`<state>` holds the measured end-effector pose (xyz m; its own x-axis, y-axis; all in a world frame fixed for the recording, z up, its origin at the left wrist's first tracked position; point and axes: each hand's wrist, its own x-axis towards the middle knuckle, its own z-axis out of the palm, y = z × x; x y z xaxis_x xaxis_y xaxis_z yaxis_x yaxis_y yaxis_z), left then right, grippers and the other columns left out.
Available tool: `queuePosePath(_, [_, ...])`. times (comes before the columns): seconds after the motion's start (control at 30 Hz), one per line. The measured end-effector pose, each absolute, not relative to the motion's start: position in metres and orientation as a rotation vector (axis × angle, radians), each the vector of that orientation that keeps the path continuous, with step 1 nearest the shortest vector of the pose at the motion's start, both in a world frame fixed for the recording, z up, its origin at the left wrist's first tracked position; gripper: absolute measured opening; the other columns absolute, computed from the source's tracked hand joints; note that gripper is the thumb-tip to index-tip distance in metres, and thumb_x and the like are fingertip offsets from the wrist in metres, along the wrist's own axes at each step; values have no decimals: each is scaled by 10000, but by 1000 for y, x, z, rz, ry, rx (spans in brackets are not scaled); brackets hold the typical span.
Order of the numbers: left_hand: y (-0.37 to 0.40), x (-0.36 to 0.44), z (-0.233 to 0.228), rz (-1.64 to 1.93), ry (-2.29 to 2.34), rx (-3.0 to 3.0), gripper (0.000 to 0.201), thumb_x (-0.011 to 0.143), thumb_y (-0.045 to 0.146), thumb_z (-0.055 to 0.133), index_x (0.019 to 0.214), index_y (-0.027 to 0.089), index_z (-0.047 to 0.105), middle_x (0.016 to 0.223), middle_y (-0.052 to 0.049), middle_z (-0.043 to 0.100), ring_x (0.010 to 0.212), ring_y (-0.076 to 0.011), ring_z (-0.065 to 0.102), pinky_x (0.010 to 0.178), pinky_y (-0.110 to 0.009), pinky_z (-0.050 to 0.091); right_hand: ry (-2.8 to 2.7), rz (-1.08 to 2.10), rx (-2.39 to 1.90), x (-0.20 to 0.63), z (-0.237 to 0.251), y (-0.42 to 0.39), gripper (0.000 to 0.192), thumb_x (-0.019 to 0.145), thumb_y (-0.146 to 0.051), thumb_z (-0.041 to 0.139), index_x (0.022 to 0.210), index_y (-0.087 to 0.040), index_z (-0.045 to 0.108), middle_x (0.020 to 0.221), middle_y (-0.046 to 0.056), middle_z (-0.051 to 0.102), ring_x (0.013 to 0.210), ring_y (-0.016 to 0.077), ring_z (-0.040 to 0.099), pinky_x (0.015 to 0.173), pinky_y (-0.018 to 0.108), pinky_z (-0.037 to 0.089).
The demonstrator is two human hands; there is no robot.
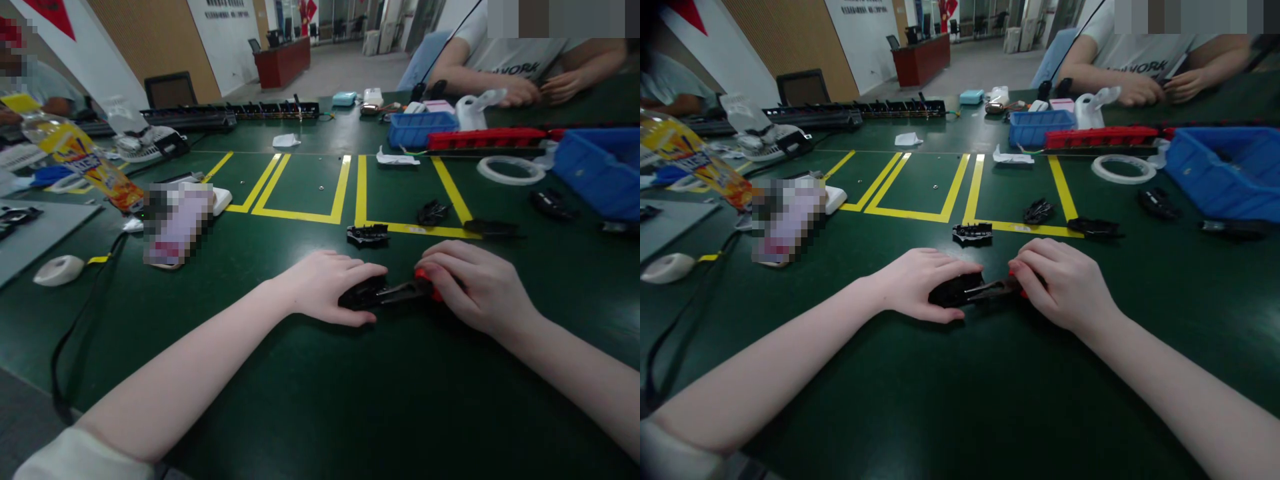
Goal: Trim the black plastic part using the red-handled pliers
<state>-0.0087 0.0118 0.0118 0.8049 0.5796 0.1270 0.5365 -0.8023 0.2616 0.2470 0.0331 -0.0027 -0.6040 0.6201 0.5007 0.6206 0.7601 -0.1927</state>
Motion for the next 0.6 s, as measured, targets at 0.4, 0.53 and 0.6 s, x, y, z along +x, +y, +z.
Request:
queuePosePath(0.4, [10,-13,13,177,915,2783,916,713,762,531,1410,208,316,840,-33,687,744,-221,656,672,-294,395,-2449,-66,-901,248,0,31,258,919,-276,431,786,-173,626,848,88,643,755,202,592,656,351,469])
queuePosePath(0.53, [13,-16,14,158,958,2772,927,678,781,548,1382,208,359,858,-34,684,767,-222,652,691,-298,391,-2468,-94,-869,247,1,30,251,914,-267,439,794,-161,632,845,94,643,758,202,589,660,348,462])
queuePosePath(0.6, [14,-15,14,133,966,2774,864,691,777,540,1338,220,411,896,-44,687,794,-227,652,715,-308,394,-2474,-95,-876,247,0,30,251,915,-268,438,795,-163,632,840,91,643,753,198,586,658,345,460])
